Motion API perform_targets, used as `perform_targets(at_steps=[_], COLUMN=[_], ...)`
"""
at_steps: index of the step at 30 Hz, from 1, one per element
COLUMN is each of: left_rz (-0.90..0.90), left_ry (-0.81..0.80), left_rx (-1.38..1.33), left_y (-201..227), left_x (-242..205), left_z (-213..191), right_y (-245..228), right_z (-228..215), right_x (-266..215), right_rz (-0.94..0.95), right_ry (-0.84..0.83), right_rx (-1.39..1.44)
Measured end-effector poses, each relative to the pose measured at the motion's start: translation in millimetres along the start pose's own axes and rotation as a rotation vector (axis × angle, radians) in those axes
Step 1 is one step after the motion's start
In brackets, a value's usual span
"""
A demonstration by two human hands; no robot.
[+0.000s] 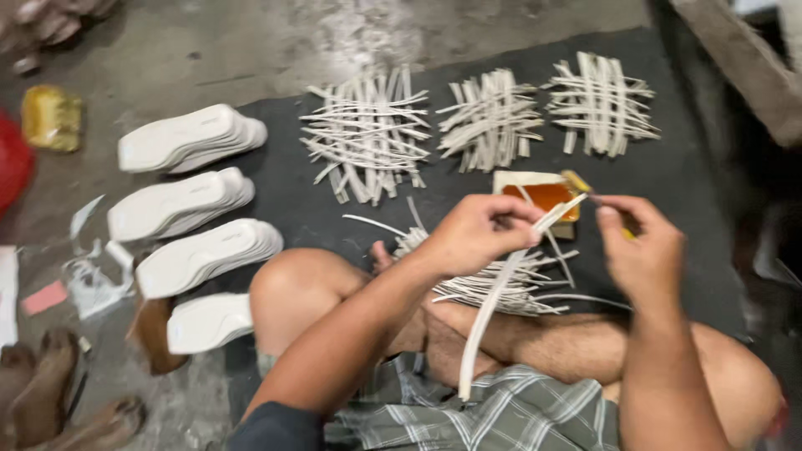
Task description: The person sits on the floor and repeatedly picks up thin white strips, applies an orange adhesive to them using a brush, and places them into a pile. The person occasionally moves stacks of white shoe insoles to the side to clear space.
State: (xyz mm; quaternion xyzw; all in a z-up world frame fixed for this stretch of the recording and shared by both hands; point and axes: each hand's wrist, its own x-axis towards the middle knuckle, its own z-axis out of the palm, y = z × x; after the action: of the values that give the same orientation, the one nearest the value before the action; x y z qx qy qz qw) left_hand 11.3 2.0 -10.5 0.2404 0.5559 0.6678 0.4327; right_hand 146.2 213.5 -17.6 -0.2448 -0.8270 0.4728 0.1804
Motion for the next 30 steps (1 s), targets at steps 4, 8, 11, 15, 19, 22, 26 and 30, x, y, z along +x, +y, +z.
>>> perform_targets(at_steps=[4,8,11,15,19,22,26,30], left_rz=[0.215,0.055,0.136,-0.137,-0.17,-0.152,-0.189,-0.35], left_ry=[0.205,0.623,0.931,1.247,1.319,1.305,1.339,1.698], left_rx=[0.333,0.593,0.873,0.015,-0.164,-0.215,-0.152,0.735], left_y=[5,8,-10,-57,-78,-82,-103,-106], left_x=[33,75,76,66,69,72,77,81], left_z=[-61,-199,-295,-352,-361,-367,-373,-384], right_y=[31,46,48,47,43,41,42,44], right_z=[2,7,11,12,17,21,25,26], right_x=[9,7,5,9,9,9,8,9], right_rz=[0.075,0.083,0.101,0.117,0.121,0.155,0.159,0.147], right_ry=[-0.013,-0.027,-0.022,0.001,0.007,0.005,-0.012,0.005], right_rx=[0.098,0.154,0.111,0.115,0.122,0.05,0.095,0.045])
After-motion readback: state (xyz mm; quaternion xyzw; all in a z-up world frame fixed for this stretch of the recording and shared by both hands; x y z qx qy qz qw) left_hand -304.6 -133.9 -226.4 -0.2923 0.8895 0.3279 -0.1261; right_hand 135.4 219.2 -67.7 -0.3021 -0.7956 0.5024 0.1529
